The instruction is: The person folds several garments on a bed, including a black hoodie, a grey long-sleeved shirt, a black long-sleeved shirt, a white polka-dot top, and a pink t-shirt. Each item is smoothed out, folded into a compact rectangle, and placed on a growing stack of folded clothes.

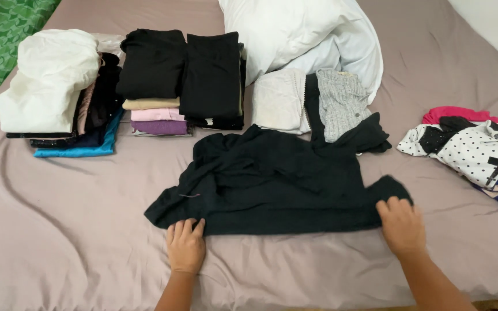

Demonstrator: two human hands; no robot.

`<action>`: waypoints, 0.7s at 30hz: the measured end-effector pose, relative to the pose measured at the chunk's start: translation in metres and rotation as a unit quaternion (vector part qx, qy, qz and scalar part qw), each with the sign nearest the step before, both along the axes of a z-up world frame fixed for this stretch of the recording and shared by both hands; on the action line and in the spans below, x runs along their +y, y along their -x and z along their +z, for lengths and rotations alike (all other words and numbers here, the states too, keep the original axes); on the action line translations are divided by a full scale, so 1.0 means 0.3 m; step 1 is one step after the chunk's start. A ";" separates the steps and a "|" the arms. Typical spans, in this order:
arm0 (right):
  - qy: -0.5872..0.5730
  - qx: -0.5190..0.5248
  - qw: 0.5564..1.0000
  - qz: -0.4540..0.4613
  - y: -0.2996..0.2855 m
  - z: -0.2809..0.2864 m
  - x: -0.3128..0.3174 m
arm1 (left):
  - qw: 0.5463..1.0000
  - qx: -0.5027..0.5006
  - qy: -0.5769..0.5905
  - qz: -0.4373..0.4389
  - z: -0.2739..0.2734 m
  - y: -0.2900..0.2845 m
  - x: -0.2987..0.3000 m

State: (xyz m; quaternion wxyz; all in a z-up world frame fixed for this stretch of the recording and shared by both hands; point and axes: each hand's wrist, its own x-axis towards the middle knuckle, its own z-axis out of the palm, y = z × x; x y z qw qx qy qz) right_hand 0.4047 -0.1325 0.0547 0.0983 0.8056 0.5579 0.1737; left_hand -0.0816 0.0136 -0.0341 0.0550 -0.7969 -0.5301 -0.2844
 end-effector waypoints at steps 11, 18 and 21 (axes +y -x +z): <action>0.021 0.337 0.929 0.151 0.371 -0.022 0.230 | 0.982 -0.052 0.181 0.017 0.120 -0.068 0.034; 0.190 0.429 0.883 0.029 0.680 -0.009 0.310 | 0.955 -0.061 0.257 0.138 0.110 -0.026 0.156; 0.202 0.424 0.882 -0.035 0.683 0.005 0.331 | 0.953 -0.041 0.262 0.145 0.104 -0.040 0.168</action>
